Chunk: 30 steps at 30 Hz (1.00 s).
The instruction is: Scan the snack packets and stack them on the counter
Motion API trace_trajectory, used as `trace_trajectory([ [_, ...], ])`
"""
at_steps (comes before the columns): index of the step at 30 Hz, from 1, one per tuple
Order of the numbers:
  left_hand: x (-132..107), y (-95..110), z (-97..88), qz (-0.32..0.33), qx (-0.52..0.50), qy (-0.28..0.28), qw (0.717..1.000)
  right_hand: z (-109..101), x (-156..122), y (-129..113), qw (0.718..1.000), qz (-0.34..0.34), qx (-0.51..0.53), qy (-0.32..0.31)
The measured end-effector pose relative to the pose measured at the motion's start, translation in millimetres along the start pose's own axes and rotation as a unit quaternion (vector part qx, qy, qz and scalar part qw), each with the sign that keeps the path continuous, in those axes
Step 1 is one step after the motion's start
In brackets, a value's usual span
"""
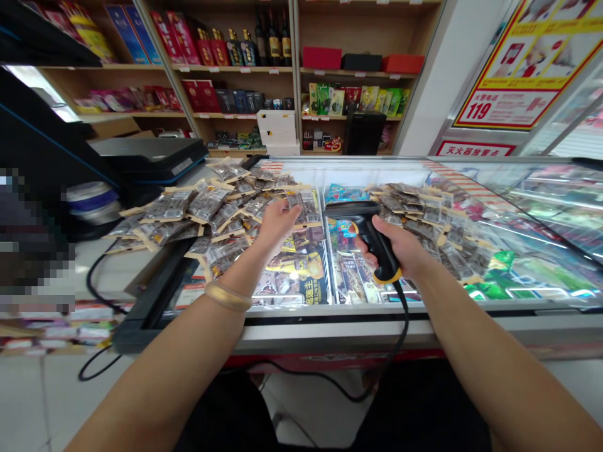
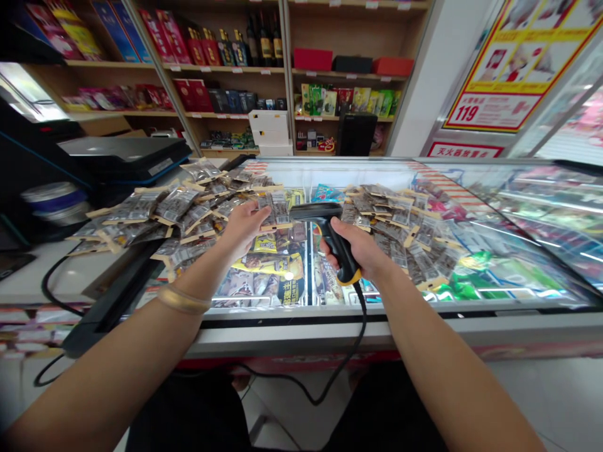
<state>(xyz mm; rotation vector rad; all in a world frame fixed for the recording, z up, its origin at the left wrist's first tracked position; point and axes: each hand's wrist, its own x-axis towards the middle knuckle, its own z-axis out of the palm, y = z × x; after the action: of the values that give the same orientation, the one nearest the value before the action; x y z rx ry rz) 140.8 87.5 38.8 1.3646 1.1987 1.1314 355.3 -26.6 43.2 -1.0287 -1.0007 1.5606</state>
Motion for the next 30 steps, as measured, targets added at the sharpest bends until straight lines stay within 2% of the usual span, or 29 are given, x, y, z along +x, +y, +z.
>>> trace_trajectory([
  [3, 0.8, 13.1, 11.7, 0.019, -0.014, -0.010, 1.000, -4.4, -7.6, -8.8, 0.999, -0.030, 0.034, 0.009],
  [5, 2.2, 25.9, 26.6, 0.038, -0.010, -0.017, 0.999, -13.3, -16.6, -17.4, 0.997, -0.062, 0.043, 0.019],
  [7, 4.1, 39.7, 48.0, 0.055, -0.001, -0.022, 0.998, -27.0, -28.0, -27.3, 0.994, -0.091, 0.045, 0.041],
  [11, 6.5, 63.3, 103.5, 0.083, 0.023, -0.053, 0.995, -61.8, -53.7, -44.7, 0.985, -0.127, 0.042, 0.113],
  [15, 7.6, 75.4, 154.5, 0.105, 0.033, -0.077, 0.991, -94.8, -77.8, -49.0, 0.973, -0.155, 0.041, 0.164],
  [20, 8.4, 79.3, 191.9, 0.147, 0.090, -0.091, 0.981, -123.4, -94.1, -38.8, 0.968, -0.169, 0.047, 0.180],
  [23, 3.6, 80.4, 203.1, 0.213, 0.232, -0.097, 0.944, -132.5, -93.7, -32.3, 0.964, -0.173, 0.071, 0.189],
  [26, -5.1, 79.1, 210.3, 0.279, 0.372, -0.111, 0.878, -135.6, -88.4, -27.1, 0.958, -0.168, 0.109, 0.205],
  [30, -17.3, 72.0, 214.9, 0.339, 0.457, -0.130, 0.812, -133.2, -81.5, -21.0, 0.953, -0.149, 0.143, 0.222],
])
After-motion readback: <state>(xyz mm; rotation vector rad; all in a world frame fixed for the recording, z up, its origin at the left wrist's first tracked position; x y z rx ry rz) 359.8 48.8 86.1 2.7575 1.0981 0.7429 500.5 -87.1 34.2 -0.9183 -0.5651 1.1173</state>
